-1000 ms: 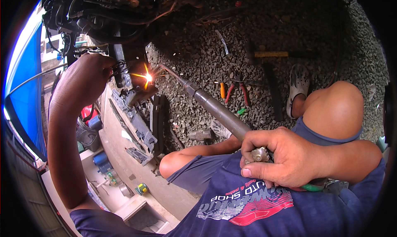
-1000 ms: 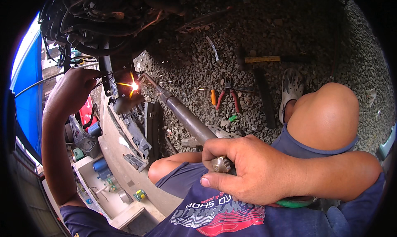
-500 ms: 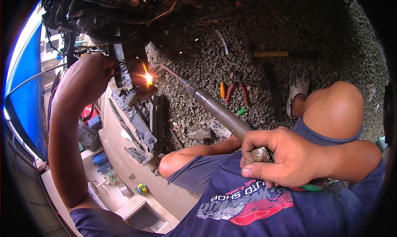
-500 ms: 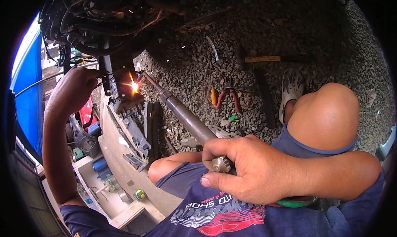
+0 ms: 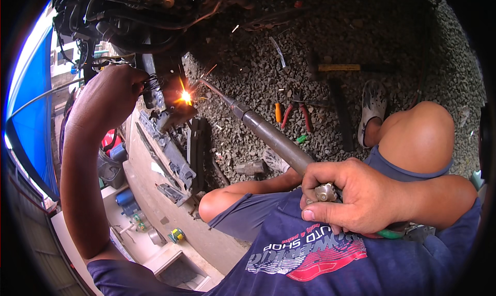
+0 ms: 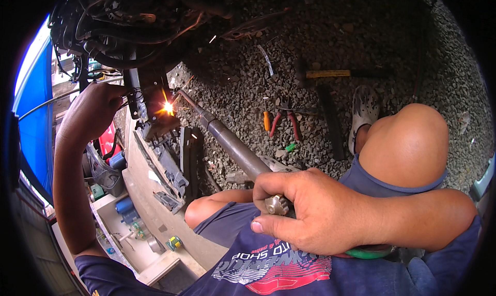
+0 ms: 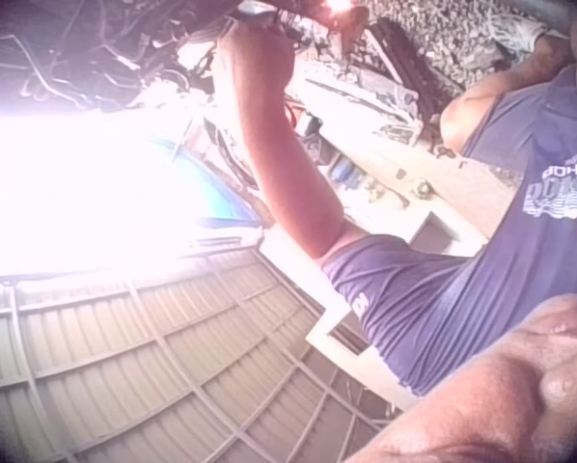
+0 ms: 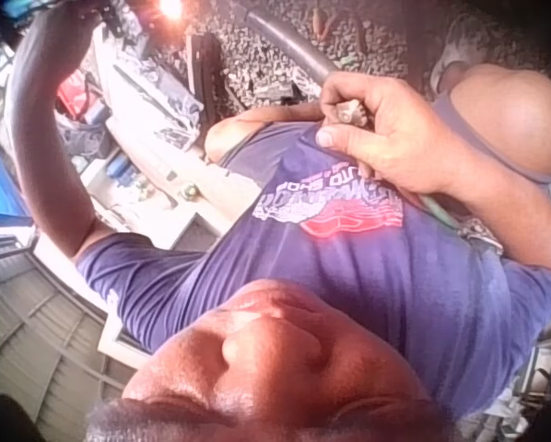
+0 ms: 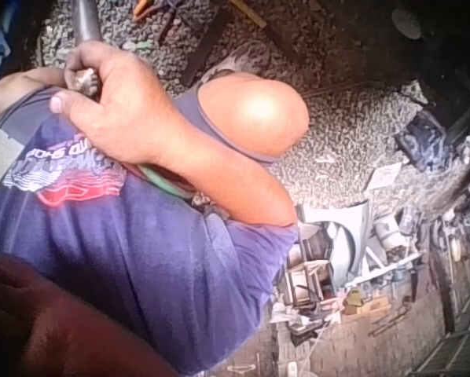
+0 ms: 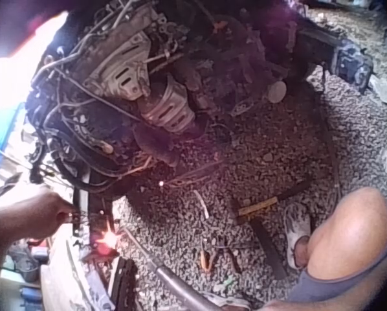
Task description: Using a blowtorch to cut or heat a metal component on a vehicle frame.
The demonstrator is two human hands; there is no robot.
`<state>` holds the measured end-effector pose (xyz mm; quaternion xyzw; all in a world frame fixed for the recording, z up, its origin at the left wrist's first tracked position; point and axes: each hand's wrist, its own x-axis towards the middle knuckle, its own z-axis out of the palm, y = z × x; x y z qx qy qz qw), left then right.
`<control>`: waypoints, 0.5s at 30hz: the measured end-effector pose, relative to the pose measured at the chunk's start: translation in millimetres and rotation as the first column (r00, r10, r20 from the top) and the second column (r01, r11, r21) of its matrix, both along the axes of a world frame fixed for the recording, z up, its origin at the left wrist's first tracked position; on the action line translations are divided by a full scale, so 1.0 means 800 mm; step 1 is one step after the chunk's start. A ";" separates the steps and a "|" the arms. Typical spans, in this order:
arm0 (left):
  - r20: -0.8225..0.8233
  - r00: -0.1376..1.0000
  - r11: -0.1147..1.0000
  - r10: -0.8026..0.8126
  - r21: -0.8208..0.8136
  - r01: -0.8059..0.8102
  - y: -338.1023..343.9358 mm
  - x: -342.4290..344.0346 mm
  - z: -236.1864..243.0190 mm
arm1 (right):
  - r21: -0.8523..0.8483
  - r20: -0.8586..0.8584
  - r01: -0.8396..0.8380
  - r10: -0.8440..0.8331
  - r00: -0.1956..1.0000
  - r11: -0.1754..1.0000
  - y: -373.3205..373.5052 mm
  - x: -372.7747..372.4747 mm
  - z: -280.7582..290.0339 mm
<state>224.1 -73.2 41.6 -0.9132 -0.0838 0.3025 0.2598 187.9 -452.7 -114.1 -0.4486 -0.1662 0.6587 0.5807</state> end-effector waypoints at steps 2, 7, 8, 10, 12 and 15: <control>0.001 1.000 1.000 0.010 -0.011 -0.010 0.000 0.005 -0.006 | -0.005 -0.003 0.014 -0.014 1.000 1.000 0.001 -0.001 -0.002; 0.000 1.000 1.000 0.002 -0.010 -0.002 0.002 0.003 -0.008 | 0.003 0.003 0.015 -0.015 1.000 1.000 0.000 0.000 -0.002; 0.001 1.000 1.000 0.002 -0.009 -0.002 0.001 0.004 -0.009 | -0.004 0.005 0.008 -0.008 1.000 1.000 0.001 0.001 -0.002; -0.009 1.000 1.000 -0.013 -0.017 0.013 0.000 0.010 -0.013 | -0.020 0.004 0.007 -0.007 1.000 1.000 0.001 0.001 -0.001; -0.006 1.000 1.000 0.001 0.013 -0.001 -0.004 -0.002 0.001 | 0.004 0.013 -0.017 0.017 1.000 1.000 0.000 0.002 0.000; 0.008 1.000 1.000 0.004 0.008 -0.004 0.002 -0.004 -0.002 | -0.003 0.017 -0.026 0.026 1.000 1.000 0.001 0.001 0.000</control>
